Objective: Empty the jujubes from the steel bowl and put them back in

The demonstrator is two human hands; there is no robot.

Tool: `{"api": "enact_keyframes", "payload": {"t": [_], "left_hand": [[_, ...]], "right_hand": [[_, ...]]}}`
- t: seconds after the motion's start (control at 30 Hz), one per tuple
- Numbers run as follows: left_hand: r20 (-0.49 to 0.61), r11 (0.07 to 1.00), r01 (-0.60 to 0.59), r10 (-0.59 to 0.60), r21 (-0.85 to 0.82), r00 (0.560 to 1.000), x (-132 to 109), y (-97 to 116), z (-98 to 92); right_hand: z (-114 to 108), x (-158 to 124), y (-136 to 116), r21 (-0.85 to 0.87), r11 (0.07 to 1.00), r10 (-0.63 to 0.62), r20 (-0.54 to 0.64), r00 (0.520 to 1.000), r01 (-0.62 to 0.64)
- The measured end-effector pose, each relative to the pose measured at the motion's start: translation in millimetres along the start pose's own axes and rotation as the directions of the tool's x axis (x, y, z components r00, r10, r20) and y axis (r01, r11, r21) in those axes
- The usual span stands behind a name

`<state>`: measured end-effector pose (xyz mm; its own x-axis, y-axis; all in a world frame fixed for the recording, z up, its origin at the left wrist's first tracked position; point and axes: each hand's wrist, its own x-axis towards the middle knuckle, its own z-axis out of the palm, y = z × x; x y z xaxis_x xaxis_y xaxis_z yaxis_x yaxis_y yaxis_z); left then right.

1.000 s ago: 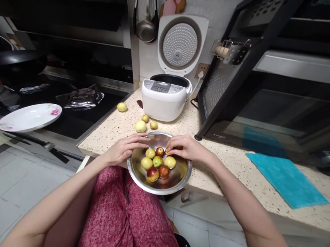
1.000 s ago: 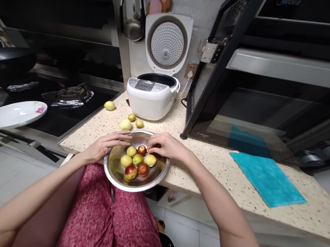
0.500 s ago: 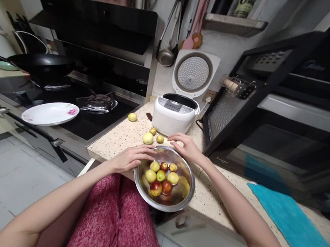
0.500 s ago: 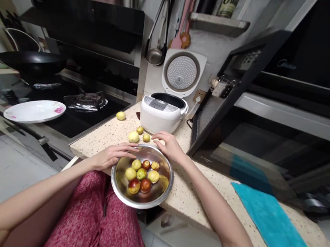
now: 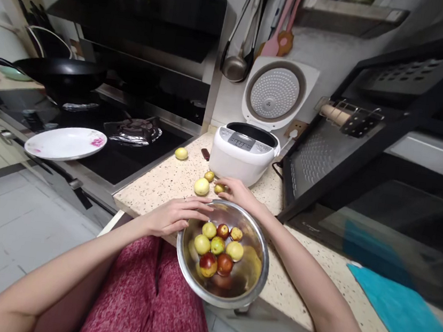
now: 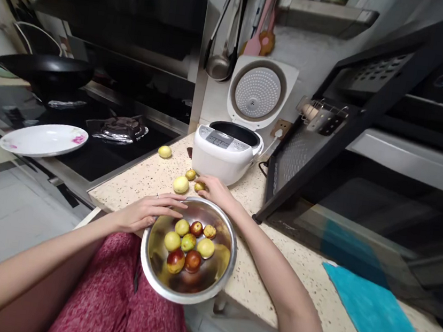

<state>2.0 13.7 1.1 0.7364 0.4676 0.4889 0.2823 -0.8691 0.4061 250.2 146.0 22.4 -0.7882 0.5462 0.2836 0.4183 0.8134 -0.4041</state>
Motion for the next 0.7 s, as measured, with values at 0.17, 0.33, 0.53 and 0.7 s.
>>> {"api": "enact_keyframes", "payload": {"t": [0.17, 0.33, 0.53, 0.7], "left_hand": [[-0.001, 1.000, -0.001, 0.001, -0.010, 1.000, -0.9, -1.5, 0.6], [0.002, 1.000, 0.007, -0.007, -0.012, 1.000, -1.2, -1.1, 0.4], [-0.020, 1.000, -0.019, 0.019, -0.016, 1.000, -1.4, -2.7, 2.3], [-0.037, 1.000, -0.026, 0.026, -0.013, 0.999, -0.7, -1.6, 2.6]], "right_hand": [[-15.5, -0.2, -7.5, 0.035, 0.999, 0.021, 0.014, 1.000, -0.022], [-62.3, -10.0, -49.3, 0.078, 0.997, 0.000, 0.110, 0.994, -0.009], [-78.2, -27.9, -107.5, 0.089, 0.988, -0.155, 0.464, 0.872, 0.129], [-66.8, -33.1, -123.5, -0.056, 0.990, -0.085, 0.488, 0.869, 0.129]]}}
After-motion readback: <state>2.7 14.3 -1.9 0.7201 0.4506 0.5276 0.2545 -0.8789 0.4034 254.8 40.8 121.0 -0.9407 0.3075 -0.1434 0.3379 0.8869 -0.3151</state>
